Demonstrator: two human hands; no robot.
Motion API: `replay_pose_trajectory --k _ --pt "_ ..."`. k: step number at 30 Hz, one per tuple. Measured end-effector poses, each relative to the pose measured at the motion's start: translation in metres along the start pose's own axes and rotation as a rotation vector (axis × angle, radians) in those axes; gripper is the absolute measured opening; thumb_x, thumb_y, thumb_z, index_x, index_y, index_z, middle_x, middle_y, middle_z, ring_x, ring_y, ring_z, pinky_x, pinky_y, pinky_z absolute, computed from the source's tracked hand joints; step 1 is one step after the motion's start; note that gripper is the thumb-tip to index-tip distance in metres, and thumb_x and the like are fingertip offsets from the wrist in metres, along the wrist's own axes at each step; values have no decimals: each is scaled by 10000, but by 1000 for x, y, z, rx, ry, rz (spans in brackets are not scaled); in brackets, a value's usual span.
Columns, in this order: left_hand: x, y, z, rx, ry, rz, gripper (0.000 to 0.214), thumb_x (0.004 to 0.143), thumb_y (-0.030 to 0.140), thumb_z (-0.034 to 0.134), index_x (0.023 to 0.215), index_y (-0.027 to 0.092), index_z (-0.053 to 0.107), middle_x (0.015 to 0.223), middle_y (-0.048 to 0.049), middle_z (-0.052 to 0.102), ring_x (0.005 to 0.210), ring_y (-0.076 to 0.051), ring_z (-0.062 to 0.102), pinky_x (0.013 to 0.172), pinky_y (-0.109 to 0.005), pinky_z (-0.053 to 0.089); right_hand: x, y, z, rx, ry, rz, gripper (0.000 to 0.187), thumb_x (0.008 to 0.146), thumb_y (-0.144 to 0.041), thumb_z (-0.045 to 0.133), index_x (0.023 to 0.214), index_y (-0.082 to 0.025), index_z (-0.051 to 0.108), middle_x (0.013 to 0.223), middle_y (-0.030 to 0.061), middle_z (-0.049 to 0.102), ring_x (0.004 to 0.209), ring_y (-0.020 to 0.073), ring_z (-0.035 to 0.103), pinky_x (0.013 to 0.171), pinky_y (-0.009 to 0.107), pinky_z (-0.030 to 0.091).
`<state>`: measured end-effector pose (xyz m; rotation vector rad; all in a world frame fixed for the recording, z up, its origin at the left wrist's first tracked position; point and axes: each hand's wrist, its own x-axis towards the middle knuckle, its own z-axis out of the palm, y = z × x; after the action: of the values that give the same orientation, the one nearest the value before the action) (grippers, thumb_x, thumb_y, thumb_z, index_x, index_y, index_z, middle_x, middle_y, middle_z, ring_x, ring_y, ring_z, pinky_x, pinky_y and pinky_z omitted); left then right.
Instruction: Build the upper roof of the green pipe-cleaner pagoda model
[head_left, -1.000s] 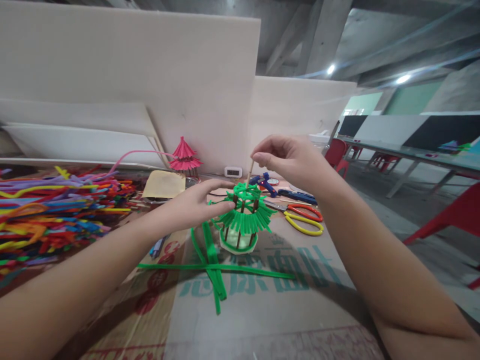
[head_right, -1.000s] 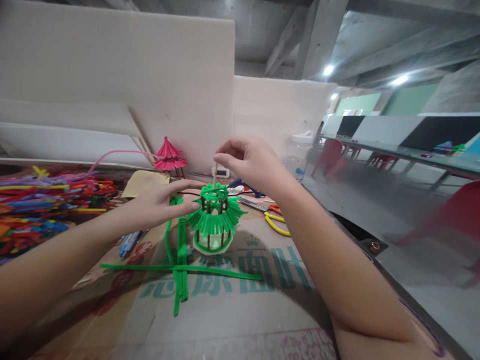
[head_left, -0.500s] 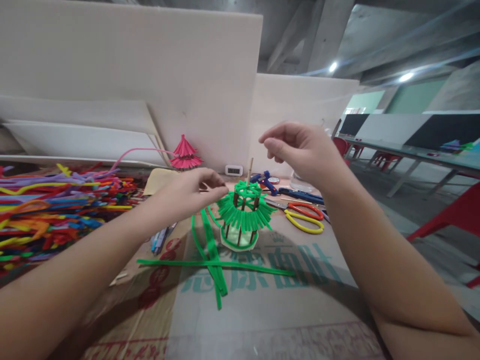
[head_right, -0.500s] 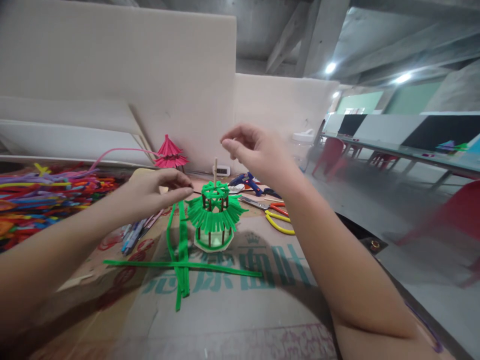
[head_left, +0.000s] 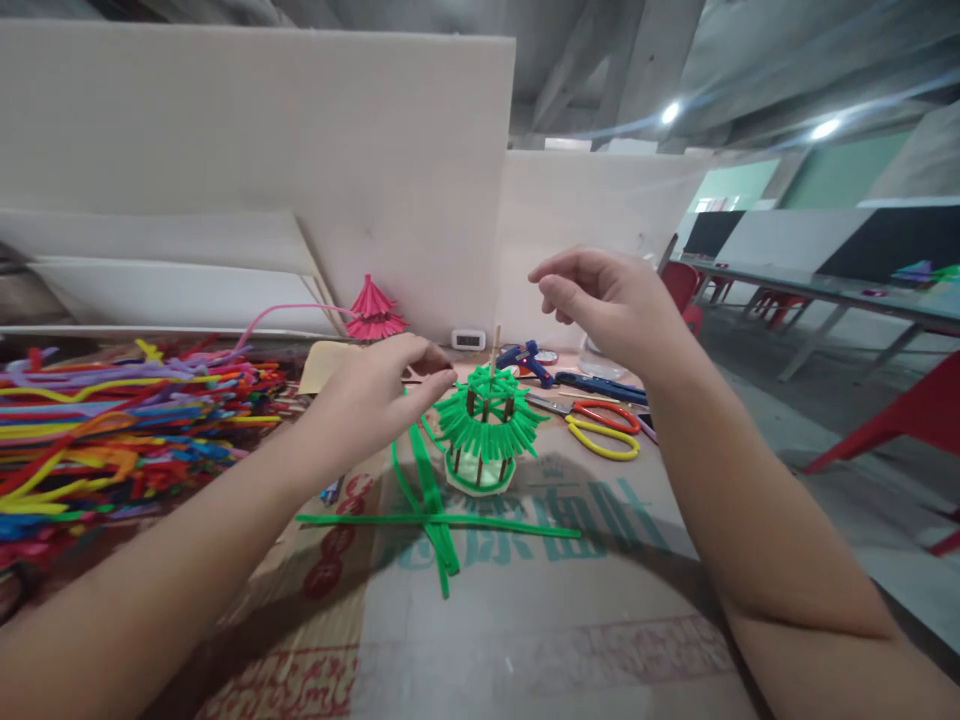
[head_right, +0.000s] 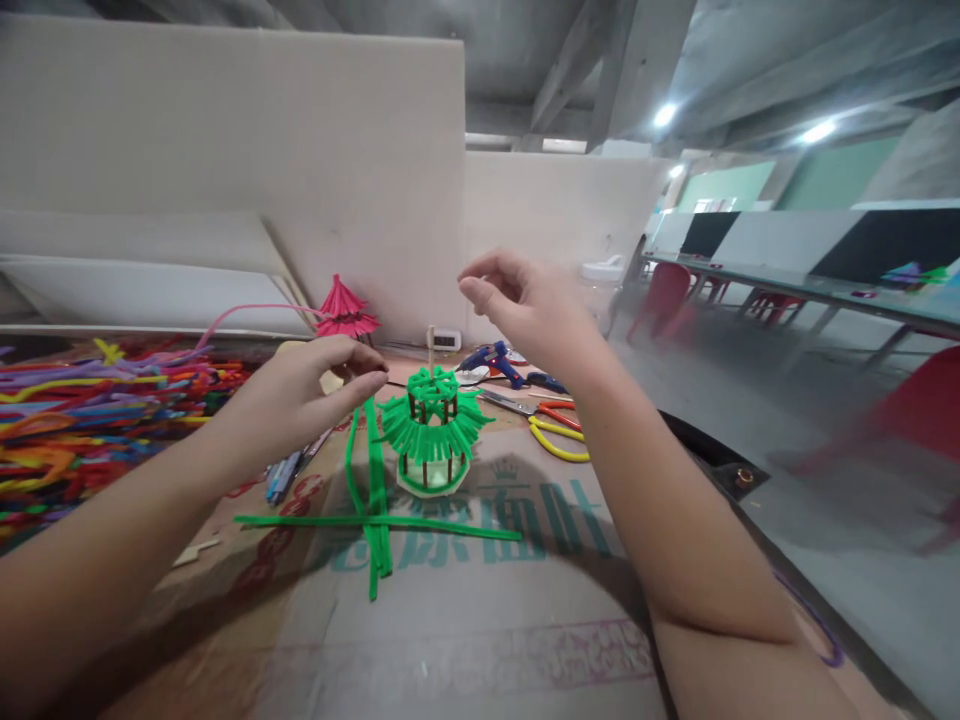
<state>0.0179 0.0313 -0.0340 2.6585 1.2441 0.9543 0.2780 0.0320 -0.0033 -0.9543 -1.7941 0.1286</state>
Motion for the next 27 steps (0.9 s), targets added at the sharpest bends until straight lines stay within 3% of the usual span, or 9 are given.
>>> replay_pose_trajectory --k 4,8,12,15,18,21,27 --pt "16 0 7 -236 4 -51 459 937 539 546 1126 151 703 1145 -106 742 1072 -263 669 929 -360 490 0 0 6 105 -2 66 245 920 -393 662 934 -152 703 703 -4 649 623 102 582 604 248 464" --pt "39 -4 12 -550 -114 -129 587 891 608 577 1214 126 669 1228 -135 733 1160 -287 657 998 -395 503 20 5 16 205 71 90 314 936 -475 633 852 -176 676 627 -26 606 569 89 545 569 237 445" --pt "50 -12 15 -664 -159 -164 589 853 599 645 1198 122 668 1230 -139 731 1156 -278 659 998 -383 509 35 7 16 220 141 115 298 963 -450 614 834 -186 663 603 -34 586 527 79 509 537 231 412" --pt "46 -15 16 -672 -133 -179 530 845 581 656 1151 149 681 1179 -112 743 1068 -257 681 913 -347 532 19 3 13 191 98 141 243 967 -375 612 845 -173 672 623 -30 592 549 84 521 555 237 417" --pt "42 -15 13 -499 -103 -216 371 853 523 627 950 175 709 920 -49 747 848 -213 670 744 -296 509 -2 2 11 122 51 146 178 946 -310 621 862 -169 690 659 -25 605 597 95 541 581 247 426" --pt "42 -12 8 -340 -50 -270 310 857 463 575 726 193 650 680 6 633 680 -171 585 620 -265 426 -3 11 6 214 37 154 143 934 -286 626 874 -178 698 649 -27 610 593 99 549 582 249 439" --pt "46 -3 2 -431 81 -364 339 860 482 580 706 185 634 713 -2 651 718 -166 594 688 -255 459 7 16 -4 367 71 207 174 931 -344 655 860 -193 705 614 -27 622 565 98 574 563 245 471"
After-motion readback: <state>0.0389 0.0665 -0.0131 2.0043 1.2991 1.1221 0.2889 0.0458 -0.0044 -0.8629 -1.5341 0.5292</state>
